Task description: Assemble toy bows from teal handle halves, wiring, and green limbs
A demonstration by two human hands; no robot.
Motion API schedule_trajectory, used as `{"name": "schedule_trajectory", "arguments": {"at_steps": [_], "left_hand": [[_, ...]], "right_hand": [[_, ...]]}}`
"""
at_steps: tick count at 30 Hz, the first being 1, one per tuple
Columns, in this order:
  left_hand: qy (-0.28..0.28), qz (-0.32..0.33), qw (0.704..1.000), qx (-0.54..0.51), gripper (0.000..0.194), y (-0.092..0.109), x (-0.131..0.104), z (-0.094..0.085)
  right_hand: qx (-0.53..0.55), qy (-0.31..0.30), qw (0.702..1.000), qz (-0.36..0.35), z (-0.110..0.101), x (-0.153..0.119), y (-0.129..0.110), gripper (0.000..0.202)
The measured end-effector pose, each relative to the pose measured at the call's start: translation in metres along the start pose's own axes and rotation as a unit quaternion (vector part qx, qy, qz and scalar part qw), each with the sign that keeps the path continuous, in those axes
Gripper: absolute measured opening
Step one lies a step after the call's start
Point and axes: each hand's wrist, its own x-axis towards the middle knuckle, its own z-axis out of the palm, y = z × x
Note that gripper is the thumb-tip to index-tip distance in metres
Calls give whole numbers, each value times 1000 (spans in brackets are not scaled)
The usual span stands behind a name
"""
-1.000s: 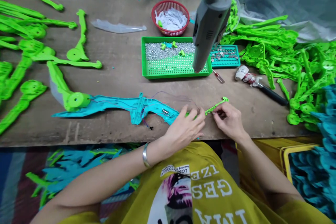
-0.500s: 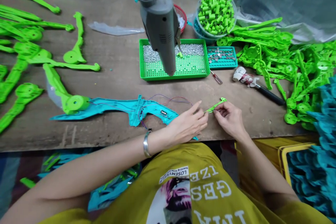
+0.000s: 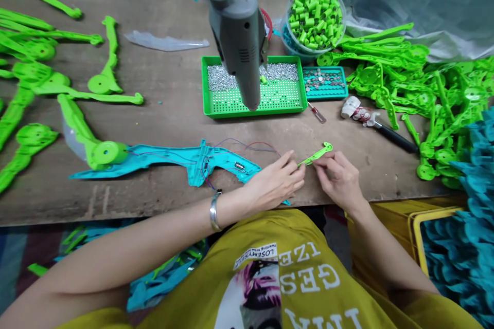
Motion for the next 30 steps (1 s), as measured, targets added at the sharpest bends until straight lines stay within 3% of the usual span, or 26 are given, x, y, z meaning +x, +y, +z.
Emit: {"name": "schedule_trajectory", "arguments": {"at_steps": [7, 14, 21, 30], "left_hand": [[4, 6, 1000, 5, 25, 0, 1, 3], [5, 0, 1000, 7, 22, 0, 1, 1], [12, -4, 1000, 3, 23, 1, 1, 4], [11, -11, 1000, -10, 23, 1, 0, 3]], "right_hand": [[0, 33, 998, 46, 7, 4, 12, 14], [20, 24, 999, 17, 6, 9, 12, 12], [48, 21, 998, 39, 2, 7, 14, 11], [9, 41, 998, 41, 11, 4, 26, 2]]}}
